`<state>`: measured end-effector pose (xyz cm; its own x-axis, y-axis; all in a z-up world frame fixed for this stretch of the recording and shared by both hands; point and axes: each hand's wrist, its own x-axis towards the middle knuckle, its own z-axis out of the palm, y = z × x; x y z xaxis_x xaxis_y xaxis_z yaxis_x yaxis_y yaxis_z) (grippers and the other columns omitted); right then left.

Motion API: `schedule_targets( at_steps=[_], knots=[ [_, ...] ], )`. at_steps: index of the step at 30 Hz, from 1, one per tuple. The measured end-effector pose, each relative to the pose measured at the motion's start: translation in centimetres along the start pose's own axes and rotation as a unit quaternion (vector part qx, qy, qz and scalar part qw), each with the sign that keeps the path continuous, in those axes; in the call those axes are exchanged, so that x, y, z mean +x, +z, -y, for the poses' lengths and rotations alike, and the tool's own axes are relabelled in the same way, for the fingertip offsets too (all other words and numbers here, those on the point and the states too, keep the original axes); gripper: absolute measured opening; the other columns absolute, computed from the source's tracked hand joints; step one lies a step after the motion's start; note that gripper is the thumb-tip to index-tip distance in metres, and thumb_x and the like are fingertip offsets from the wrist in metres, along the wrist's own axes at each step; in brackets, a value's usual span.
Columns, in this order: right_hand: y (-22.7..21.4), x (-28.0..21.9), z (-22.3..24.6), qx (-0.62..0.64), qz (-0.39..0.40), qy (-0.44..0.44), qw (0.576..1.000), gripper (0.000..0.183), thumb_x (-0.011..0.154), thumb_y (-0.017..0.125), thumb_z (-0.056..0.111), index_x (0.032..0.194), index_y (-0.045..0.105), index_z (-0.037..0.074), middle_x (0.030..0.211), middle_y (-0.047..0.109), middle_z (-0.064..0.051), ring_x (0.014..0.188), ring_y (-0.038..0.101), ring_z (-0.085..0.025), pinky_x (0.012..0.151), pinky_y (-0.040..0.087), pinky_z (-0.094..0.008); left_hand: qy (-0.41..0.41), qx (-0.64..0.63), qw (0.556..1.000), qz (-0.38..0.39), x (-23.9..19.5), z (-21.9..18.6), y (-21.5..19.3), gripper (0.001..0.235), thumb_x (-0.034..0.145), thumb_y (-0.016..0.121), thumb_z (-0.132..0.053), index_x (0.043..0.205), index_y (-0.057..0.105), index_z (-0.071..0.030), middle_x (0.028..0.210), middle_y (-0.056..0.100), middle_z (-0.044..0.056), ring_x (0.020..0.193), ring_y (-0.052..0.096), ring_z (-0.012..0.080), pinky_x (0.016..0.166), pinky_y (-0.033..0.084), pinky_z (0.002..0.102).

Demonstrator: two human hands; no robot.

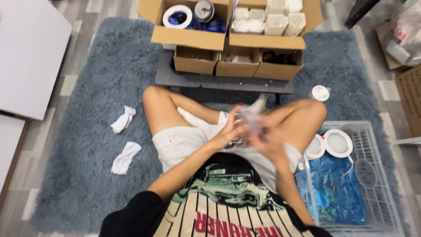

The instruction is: Assembling and preparing recessed light fixtures by attaching components and organizing them into a basket

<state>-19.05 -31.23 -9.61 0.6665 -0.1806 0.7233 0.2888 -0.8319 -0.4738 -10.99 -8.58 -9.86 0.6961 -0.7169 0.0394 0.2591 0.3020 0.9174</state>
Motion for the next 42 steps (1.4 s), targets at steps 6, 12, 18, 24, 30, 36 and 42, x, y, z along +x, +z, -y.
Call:
schedule_targets(
  at_steps=[6, 12, 18, 24, 30, 36, 42],
  knots=[
    [2.4, 4.4, 6.8, 0.489, 0.212, 0.135, 0.835, 0.117, 0.051, 0.108, -0.006, 0.153, 0.051, -0.008, 0.111, 0.074, -0.022, 0.083, 0.079, -0.027, 0.074, 0.071, -0.042, 0.085, -0.124, 0.974, -0.17, -0.4, -0.8, -2.2, 0.098, 0.101, 0.08, -0.031, 0.175, 0.016, -0.014, 0.16, 0.043, 0.016, 0.136, 0.06, 0.0254, 0.112, 0.056, 0.04],
    [4.1, 5.8, 8.2, 0.227, 0.203, 0.029, 0.952, 0.063, 0.108, 0.066, 0.032, 0.155, 0.052, -0.006, 0.153, 0.057, -0.027, 0.146, 0.053, -0.045, 0.122, 0.041, -0.057, 0.16, 0.137, 0.969, -0.132, 0.5, -0.8, 0.5, 0.074, 0.12, 0.042, -0.04, 0.173, 0.018, 0.006, 0.174, 0.029, 0.036, 0.164, 0.025, 0.0443, 0.138, 0.017, 0.058],
    [7.4, 3.5, 8.2, 0.177, 0.082, 0.031, 0.98, 0.054, 0.111, 0.05, 0.037, 0.151, 0.058, 0.002, 0.129, 0.059, -0.016, 0.121, 0.064, -0.036, 0.109, 0.049, -0.047, 0.195, 0.171, 0.952, -0.16, 0.4, 0.9, 1.7, 0.072, 0.121, 0.028, -0.043, 0.173, 0.025, 0.006, 0.176, 0.031, 0.029, 0.165, 0.027, 0.0405, 0.138, 0.014, 0.053],
    [8.4, 3.3, 6.4, 0.153, 0.039, -0.035, 0.987, 0.05, 0.104, 0.059, 0.042, 0.133, 0.073, 0.003, 0.109, 0.069, -0.012, 0.096, 0.069, -0.032, 0.088, 0.056, -0.043, 0.18, 0.156, 0.954, -0.179, 0.4, 0.8, 1.4, 0.061, 0.121, 0.03, -0.033, 0.17, 0.035, 0.002, 0.168, 0.045, 0.029, 0.16, 0.039, 0.038, 0.136, 0.024, 0.052],
    [8.6, 3.1, 3.3, 0.156, 0.057, -0.084, 0.983, 0.048, 0.098, 0.062, 0.042, 0.126, 0.075, 0.005, 0.112, 0.07, -0.01, 0.098, 0.07, -0.031, 0.089, 0.057, -0.042, 0.045, -0.189, 0.953, -0.233, 1.9, 2.9, 0.1, 0.067, 0.119, 0.039, -0.06, 0.16, 0.055, -0.009, 0.142, 0.067, 0.01, 0.129, 0.064, 0.0208, 0.121, 0.048, 0.039],
    [8.6, 4.0, 3.0, 0.236, 0.065, 0.003, 0.97, 0.046, 0.109, 0.05, 0.039, 0.126, 0.071, 0.002, 0.115, 0.072, -0.018, 0.109, 0.07, -0.039, 0.097, 0.054, -0.048, 0.063, -0.139, 0.96, -0.234, 1.1, -2.3, -1.1, 0.06, 0.116, 0.054, -0.049, 0.159, 0.057, -0.007, 0.157, 0.061, 0.014, 0.143, 0.058, 0.0208, 0.128, 0.04, 0.044],
    [7.5, 6.9, 2.3, 0.388, 0.19, 0.108, 0.896, 0.052, 0.107, 0.047, 0.034, 0.139, 0.069, -0.001, 0.111, 0.078, -0.016, 0.11, 0.072, -0.027, 0.103, 0.053, -0.044, 0.047, 0.034, 0.933, -0.356, 2.2, -2.8, -8.5, 0.043, 0.113, 0.068, -0.032, 0.145, 0.071, -0.003, 0.139, 0.072, 0.015, 0.128, 0.064, 0.0216, 0.118, 0.051, 0.044]
  ],
)
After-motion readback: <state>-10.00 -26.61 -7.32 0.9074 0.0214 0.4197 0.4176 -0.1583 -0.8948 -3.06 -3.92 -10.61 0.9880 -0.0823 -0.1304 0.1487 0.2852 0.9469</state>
